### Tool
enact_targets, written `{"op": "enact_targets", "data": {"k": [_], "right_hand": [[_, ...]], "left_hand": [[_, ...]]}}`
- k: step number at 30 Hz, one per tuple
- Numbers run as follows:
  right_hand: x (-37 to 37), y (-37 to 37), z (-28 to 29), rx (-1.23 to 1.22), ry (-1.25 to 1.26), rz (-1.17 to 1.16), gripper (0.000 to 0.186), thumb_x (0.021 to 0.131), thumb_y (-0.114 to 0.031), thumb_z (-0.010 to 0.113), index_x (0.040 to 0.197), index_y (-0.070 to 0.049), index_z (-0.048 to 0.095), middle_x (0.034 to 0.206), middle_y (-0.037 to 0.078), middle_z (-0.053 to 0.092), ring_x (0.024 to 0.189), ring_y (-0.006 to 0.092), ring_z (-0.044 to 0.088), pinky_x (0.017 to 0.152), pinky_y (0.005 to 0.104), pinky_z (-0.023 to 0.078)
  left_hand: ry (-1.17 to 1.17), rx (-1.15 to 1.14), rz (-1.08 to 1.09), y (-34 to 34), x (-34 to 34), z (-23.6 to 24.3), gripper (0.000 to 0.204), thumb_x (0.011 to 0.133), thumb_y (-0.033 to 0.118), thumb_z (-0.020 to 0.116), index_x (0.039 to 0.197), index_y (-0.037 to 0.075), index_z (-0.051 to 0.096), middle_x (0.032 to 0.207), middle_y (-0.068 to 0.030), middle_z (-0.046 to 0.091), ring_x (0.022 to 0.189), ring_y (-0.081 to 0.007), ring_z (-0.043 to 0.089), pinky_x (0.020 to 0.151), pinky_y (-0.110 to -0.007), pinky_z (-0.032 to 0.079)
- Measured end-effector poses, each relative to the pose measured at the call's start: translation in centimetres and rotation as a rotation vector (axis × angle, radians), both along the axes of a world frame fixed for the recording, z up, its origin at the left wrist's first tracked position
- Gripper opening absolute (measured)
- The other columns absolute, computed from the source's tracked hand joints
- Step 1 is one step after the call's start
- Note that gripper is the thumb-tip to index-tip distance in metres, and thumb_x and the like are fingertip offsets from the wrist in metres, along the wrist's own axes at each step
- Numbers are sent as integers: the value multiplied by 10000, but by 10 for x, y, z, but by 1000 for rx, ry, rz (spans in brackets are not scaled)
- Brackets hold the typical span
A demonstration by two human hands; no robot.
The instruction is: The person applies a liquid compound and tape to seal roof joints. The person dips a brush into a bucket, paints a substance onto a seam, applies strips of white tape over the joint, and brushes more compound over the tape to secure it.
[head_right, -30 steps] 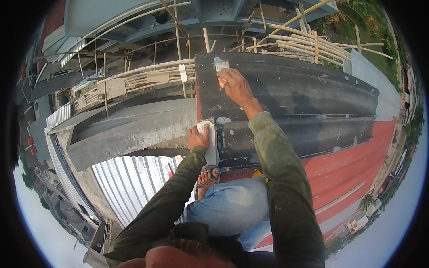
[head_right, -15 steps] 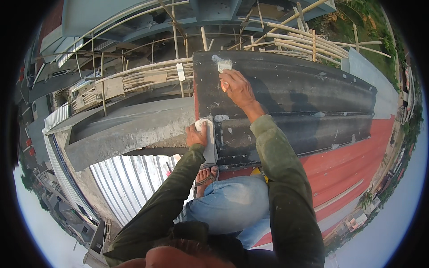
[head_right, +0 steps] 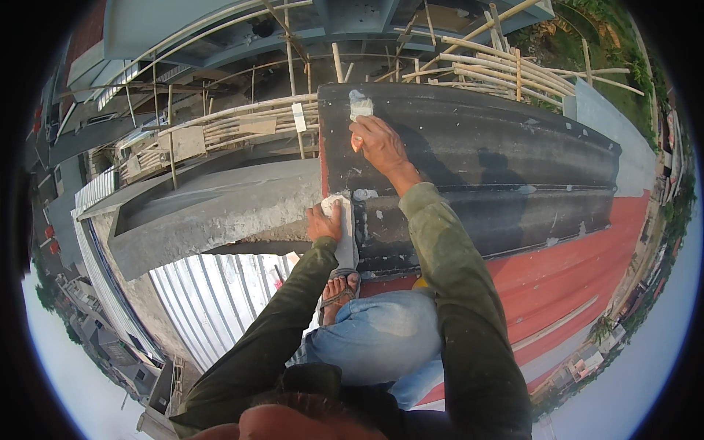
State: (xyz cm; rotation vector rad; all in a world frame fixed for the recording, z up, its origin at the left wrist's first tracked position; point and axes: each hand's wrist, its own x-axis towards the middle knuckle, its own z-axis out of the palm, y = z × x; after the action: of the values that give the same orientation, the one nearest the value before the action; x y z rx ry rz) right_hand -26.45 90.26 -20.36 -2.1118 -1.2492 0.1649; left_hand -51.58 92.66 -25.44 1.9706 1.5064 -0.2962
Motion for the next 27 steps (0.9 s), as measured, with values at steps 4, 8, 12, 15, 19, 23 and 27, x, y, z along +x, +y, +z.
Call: {"op": "enact_targets", "data": {"k": [4,8,12,15,19,23,27], "right_hand": [[-1,0,1,-15,-45,-17,262,726,7,623,970,-82,593,1054,75,612,1014,273,586,861,378,481],[-3,2,6,-16,-84,-21,250,731,-4,620,965,-88,594,1071,70,611,1034,261,581,876,371,472],[-1,8,5,-17,-123,-25,236,738,-13,617,961,-92,600,1088,72,611,1046,256,578,886,364,466],[0,9,2,-43,-110,-20,238,740,-14,616,965,-91,605,1092,74,614,1049,258,578,890,366,464],[0,8,-1,-81,-81,-21,250,741,-11,615,979,-87,611,1093,78,616,1050,267,577,897,376,462],[2,8,-4,-101,-65,-37,263,741,-10,616,992,-86,611,1090,79,616,1047,274,577,903,379,460],[1,12,-2,-117,-59,-33,297,722,11,639,1002,-82,606,1082,83,615,1043,283,578,906,388,465]], "left_hand": [[5,-5,-1,0,1,1,645,807,603,562,1132,45,569,1109,-183,514,931,-426,592,782,-522,475],[9,0,-1,-1,3,2,642,810,603,559,1126,44,573,1107,-181,516,926,-423,594,771,-518,478],[14,12,-4,-2,2,2,645,813,606,556,1122,40,574,1099,-179,520,922,-421,595,767,-515,480],[5,14,-4,-1,1,-1,650,811,611,555,1118,39,574,1100,-178,520,924,-421,594,767,-518,480],[-5,7,-10,0,-1,-1,653,810,615,552,1120,41,572,1103,-179,519,930,-421,594,770,-520,480],[-2,-4,-11,0,1,0,656,811,618,549,1126,43,568,1111,-181,517,941,-422,594,780,-517,481],[-1,-26,1,1,1,0,655,812,617,547,1132,46,566,1116,-182,514,946,-424,593,786,-518,481]]}}
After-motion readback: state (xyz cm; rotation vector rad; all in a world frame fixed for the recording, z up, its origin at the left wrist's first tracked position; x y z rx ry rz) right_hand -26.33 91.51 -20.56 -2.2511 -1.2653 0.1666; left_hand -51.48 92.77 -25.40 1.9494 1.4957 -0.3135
